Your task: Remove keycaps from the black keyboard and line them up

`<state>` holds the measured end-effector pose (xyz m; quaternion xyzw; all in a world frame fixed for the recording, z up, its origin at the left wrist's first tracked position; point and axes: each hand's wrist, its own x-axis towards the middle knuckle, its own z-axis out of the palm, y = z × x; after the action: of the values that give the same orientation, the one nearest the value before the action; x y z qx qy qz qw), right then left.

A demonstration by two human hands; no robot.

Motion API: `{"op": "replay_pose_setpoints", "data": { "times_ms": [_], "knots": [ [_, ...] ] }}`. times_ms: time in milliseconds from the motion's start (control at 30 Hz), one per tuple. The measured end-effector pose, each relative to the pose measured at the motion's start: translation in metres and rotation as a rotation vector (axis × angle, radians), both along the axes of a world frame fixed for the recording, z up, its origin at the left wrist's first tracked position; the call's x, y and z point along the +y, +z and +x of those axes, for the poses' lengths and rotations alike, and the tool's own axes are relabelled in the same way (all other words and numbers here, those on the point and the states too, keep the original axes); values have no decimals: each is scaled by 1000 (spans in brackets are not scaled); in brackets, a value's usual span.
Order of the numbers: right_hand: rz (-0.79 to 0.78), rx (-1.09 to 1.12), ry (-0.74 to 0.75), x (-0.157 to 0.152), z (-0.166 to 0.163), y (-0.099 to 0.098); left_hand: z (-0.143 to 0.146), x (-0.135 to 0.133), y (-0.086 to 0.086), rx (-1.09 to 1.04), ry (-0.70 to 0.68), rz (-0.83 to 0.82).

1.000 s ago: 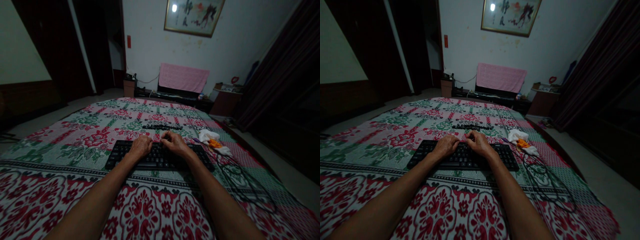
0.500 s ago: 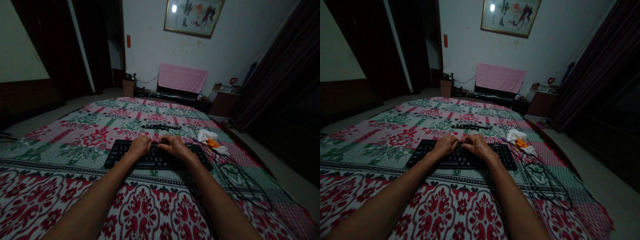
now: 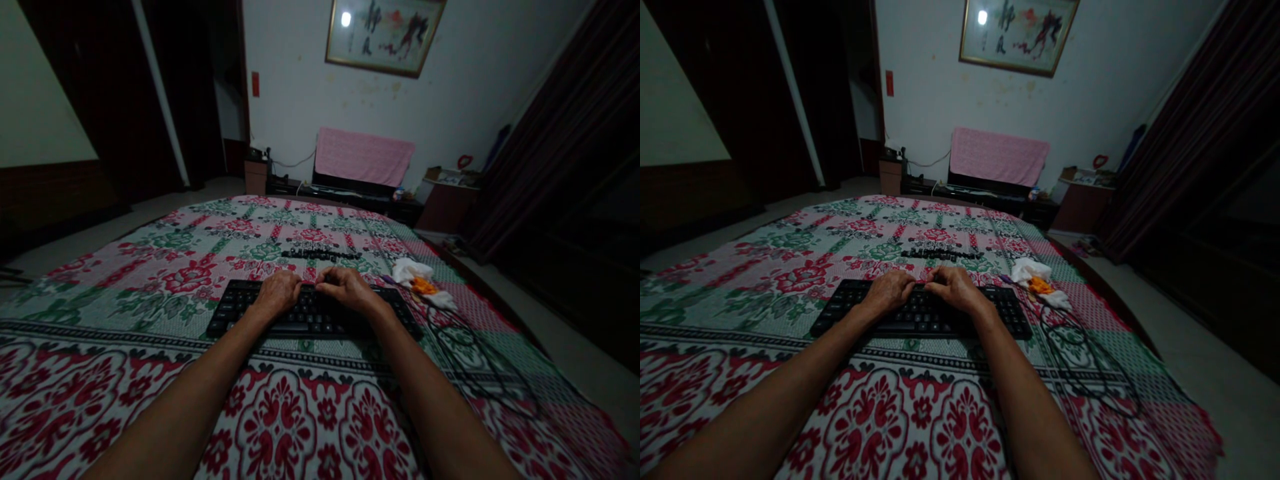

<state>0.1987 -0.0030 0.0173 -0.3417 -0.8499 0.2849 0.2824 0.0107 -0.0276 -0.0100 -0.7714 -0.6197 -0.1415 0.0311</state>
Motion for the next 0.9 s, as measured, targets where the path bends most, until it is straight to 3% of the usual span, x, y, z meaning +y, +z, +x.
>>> {"op": "replay_pose_setpoints", "data": {
  "times_ms": [200, 467, 667, 900],
  "knots": [
    [-46, 49, -9, 13, -3, 0, 0, 0, -1, 6, -10, 15],
    [-297, 129, 36, 8, 12, 3, -1, 1, -1, -19, 3, -7],
    [-305, 168, 1, 9, 15, 6, -1, 2, -3, 6, -2, 15],
    [-196, 44, 56, 8, 8, 6, -1, 0, -2, 14, -19, 40]
  ]
}}
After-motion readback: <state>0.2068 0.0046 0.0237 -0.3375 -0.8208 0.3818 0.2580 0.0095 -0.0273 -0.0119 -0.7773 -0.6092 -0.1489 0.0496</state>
